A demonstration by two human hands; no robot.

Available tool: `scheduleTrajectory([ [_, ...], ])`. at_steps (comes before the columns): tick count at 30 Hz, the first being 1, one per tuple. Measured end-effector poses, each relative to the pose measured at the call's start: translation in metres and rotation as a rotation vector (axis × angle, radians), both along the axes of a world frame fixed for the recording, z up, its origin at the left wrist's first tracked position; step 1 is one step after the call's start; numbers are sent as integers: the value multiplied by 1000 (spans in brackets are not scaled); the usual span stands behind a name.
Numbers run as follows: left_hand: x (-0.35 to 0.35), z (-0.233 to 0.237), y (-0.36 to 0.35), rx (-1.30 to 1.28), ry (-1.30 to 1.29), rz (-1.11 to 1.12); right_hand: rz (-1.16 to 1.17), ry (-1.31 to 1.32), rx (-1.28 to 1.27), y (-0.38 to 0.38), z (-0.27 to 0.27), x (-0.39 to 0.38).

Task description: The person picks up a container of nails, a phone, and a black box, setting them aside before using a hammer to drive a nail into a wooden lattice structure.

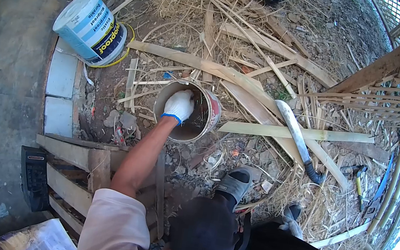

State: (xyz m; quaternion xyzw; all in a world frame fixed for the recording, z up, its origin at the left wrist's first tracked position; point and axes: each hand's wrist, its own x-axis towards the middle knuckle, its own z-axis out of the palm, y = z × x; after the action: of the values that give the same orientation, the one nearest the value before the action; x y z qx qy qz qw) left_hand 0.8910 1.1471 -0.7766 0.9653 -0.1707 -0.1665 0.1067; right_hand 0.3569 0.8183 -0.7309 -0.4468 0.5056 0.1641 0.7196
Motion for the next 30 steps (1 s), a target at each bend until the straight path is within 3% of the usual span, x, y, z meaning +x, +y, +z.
scheduleTrajectory([
  [4, -1, -33, -6, -132, -117, -302, 6, 13, -2, -2, 2, 4],
  [11, 14, -12, 4, 260, 179, -136, 3, 28, -5, -3, 3, 6],
  [17, 15, 23, -5, 417, 344, -114, -3, 38, -9, -2, 2, 8],
  [21, 25, -11, 14, 302, 216, -132, -10, 35, -11, -1, 1, 9],
  [23, 21, -21, 12, 105, 3, -93, -15, 32, -10, -1, 2, 9],
  [30, 18, -42, -10, 240, -51, -13, -50, 23, -27, 4, 4, 5],
])
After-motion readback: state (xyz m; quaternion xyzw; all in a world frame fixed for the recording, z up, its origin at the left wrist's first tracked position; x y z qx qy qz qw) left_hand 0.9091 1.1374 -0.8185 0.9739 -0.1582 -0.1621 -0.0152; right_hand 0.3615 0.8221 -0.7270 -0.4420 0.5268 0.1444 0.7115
